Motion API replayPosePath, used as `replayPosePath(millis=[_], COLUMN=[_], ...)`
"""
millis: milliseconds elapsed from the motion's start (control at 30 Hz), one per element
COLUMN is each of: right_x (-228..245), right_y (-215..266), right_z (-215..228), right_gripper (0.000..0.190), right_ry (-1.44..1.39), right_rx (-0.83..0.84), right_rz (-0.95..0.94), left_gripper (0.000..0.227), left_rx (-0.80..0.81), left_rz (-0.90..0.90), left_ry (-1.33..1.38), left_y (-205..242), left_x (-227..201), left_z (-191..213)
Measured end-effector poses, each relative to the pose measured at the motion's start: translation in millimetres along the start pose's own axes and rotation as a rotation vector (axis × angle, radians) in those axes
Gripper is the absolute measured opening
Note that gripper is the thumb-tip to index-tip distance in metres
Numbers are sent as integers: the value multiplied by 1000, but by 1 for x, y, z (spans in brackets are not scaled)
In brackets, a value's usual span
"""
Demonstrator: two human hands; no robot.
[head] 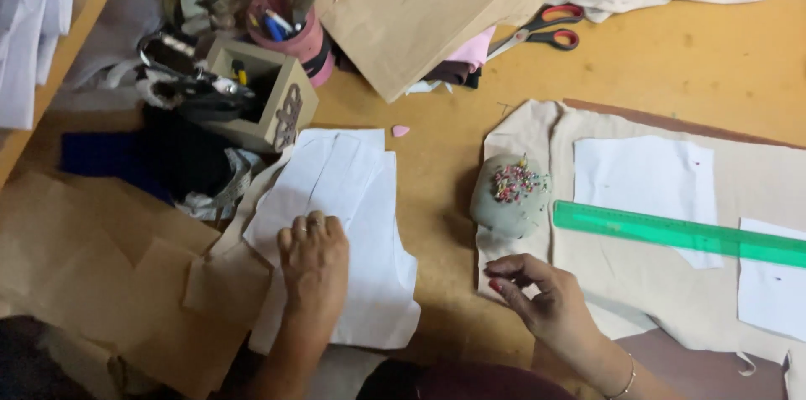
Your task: The person places white paper pattern pieces onto a beige fabric laid out on a wooden table. They use pins from a pincushion to secure the patterns to the fabric, adjusting the placement of the paper and fabric as needed.
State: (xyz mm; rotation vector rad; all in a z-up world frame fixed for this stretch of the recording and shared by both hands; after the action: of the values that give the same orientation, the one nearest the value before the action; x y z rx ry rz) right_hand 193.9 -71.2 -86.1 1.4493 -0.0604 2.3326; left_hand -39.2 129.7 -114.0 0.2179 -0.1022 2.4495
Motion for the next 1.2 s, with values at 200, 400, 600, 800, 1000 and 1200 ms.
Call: replayPosePath(millis=[200,400,600,800,1000,1200], right_x=[-49,-64,-32,-71,-102,-84], right_y=[-39,-58,-62,-75,-69,-59], right_z=[75,34,-1,5,-2,1], right_gripper=[52,57,49,45,43,44], right_ry=[357,176,120,131,135,86], right_rx=[-373,-198,-6,101,129,176], right_rz=[-27,-160,-24,-163,-203,-234], left_gripper=[10,23,43,55,65,28], left_rx=[-64,-342,-551,-447,-492,-805], left_rz=[-2,-81,-269,-438,-441,-440], left_ry=[3,151,67,16,-131,-43], left_y=[-27,-75,-194,-272,-317,-349], left_x=[25,-1,-87,-141,-140,-106], left_z=[-41,8,56,13,-15,19])
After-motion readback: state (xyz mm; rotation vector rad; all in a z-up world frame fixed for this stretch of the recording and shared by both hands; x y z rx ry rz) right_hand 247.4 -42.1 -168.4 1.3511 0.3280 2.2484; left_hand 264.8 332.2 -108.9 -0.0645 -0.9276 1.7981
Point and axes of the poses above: each hand's wrist, its own y-axis away from the middle knuckle, its own z-axis out of the back of the hand, x = y × z, the point moved 6 cm from there along -y, towards the middle knuckle, and after that the axes turned 7 degrees about x, right-handed, at the moved point
